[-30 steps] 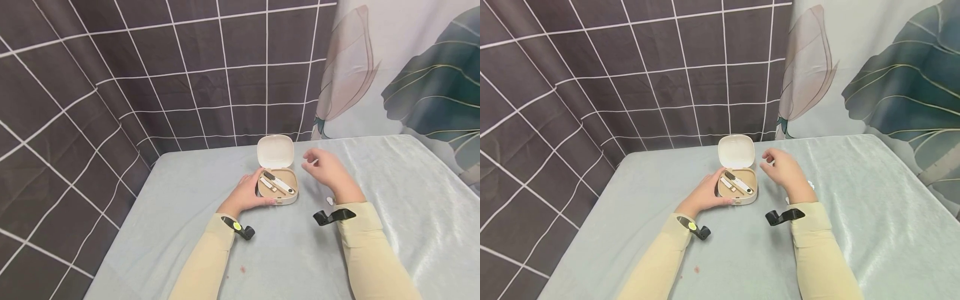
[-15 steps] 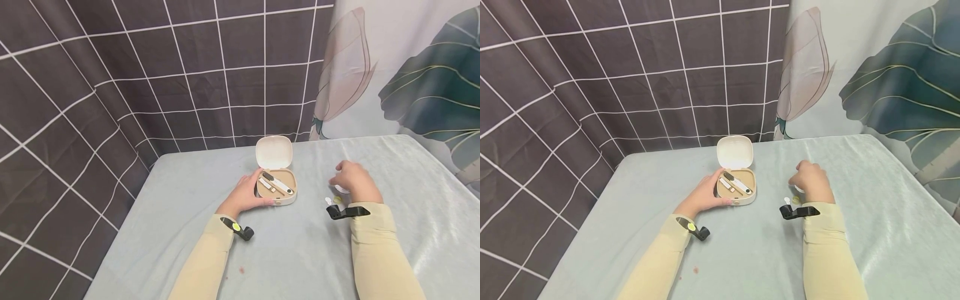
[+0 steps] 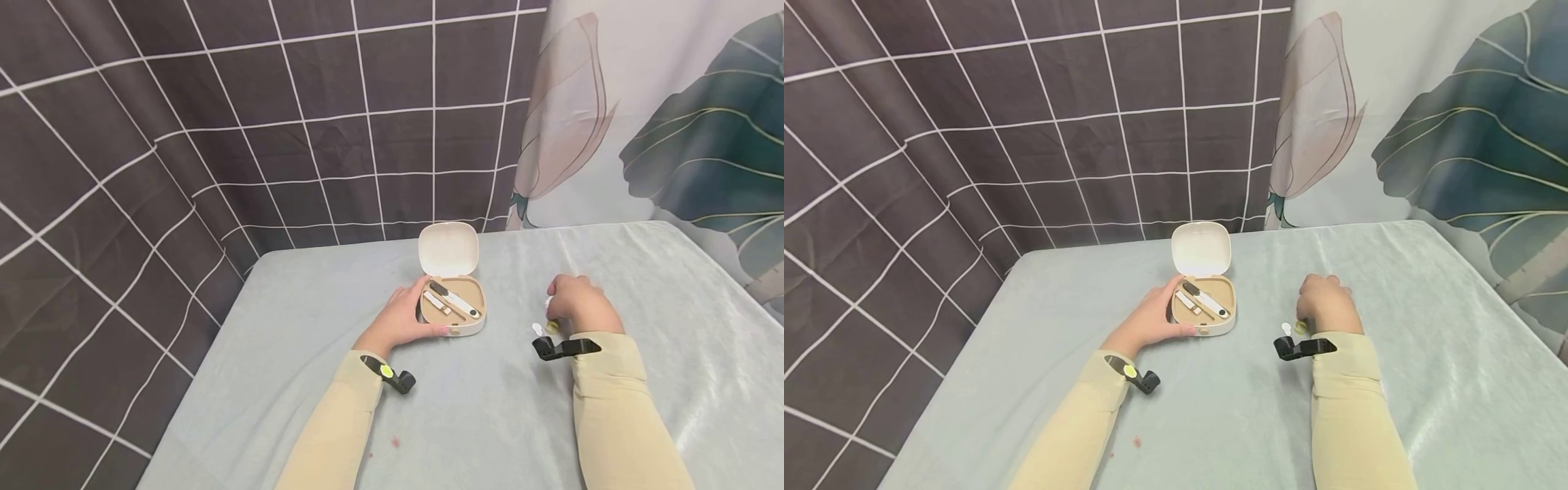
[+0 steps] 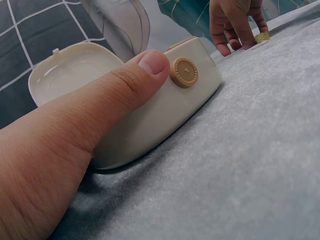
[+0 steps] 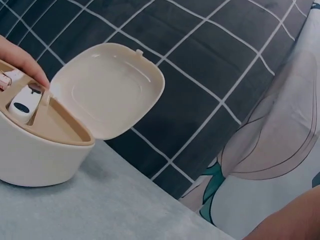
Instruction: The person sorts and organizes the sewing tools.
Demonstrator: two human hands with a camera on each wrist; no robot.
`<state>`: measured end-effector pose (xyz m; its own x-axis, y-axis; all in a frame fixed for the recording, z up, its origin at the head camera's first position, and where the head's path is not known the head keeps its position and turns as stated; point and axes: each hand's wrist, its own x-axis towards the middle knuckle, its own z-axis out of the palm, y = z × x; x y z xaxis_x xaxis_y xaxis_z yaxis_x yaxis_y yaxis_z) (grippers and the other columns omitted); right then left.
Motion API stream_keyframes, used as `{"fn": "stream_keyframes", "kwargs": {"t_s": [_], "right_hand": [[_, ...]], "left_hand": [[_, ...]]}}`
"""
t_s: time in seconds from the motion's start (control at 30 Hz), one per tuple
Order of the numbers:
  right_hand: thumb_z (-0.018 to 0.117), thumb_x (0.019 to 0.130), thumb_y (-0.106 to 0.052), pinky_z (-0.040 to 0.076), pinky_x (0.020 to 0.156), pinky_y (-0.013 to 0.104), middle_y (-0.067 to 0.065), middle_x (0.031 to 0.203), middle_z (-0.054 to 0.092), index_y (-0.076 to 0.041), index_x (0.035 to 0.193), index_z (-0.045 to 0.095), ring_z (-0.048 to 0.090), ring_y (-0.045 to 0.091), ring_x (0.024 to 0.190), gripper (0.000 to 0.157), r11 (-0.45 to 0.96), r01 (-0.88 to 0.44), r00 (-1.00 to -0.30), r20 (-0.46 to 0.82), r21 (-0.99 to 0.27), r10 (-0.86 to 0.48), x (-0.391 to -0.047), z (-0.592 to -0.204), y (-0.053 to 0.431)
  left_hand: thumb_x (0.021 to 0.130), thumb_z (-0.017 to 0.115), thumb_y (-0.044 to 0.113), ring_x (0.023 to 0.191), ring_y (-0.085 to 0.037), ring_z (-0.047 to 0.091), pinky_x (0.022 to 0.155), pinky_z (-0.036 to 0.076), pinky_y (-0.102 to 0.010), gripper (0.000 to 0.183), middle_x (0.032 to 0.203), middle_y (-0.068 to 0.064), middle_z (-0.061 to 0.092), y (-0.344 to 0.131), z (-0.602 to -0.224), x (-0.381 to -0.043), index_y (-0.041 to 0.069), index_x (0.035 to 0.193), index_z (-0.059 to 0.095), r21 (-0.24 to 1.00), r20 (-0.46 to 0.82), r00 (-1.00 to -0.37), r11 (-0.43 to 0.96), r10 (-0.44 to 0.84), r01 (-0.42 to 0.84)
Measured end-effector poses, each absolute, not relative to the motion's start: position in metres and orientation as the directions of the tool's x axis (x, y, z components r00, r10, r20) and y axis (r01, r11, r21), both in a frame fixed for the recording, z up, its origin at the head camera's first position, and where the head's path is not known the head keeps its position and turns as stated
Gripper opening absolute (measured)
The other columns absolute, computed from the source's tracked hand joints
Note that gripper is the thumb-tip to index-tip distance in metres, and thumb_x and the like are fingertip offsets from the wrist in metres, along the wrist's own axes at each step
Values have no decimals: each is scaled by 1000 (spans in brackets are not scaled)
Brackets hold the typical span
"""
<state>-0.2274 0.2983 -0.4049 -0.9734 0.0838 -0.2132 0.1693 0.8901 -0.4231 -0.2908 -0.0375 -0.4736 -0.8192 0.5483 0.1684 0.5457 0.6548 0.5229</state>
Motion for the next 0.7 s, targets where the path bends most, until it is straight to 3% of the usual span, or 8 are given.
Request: {"fn": "stream_keyframes", "kwargs": {"t_s": [0.23,0.43,0.7], "right_hand": [[68,70,-9,44,65,43,23,91,56,1,97,57,52,38,82,31,887,171,-969,-235,-429,74,-231,-403,297],[63,72,-13,42,59,35,15,85,57,-1,92,55,53,30,76,25,864,118,-987,-151,-490,50,-239,-403,286],[63,81,-25,48,74,47,27,102,64,6,109,57,58,38,87,42,846,62,-998,-56,-529,38,-248,-396,252]], "left_hand": [[68,83,67,137,-18,45,123,18,-35,113,152,2,49,-37,-472,-290,26,158,28,525,152,-823,661,547,536],[69,83,66,138,-18,44,123,18,-34,112,153,3,47,-37,-471,-289,27,159,27,525,141,-827,667,544,529],[68,83,67,137,-17,45,123,18,-33,112,151,4,50,-37,-472,-289,28,158,28,526,152,-827,664,541,532]]}}
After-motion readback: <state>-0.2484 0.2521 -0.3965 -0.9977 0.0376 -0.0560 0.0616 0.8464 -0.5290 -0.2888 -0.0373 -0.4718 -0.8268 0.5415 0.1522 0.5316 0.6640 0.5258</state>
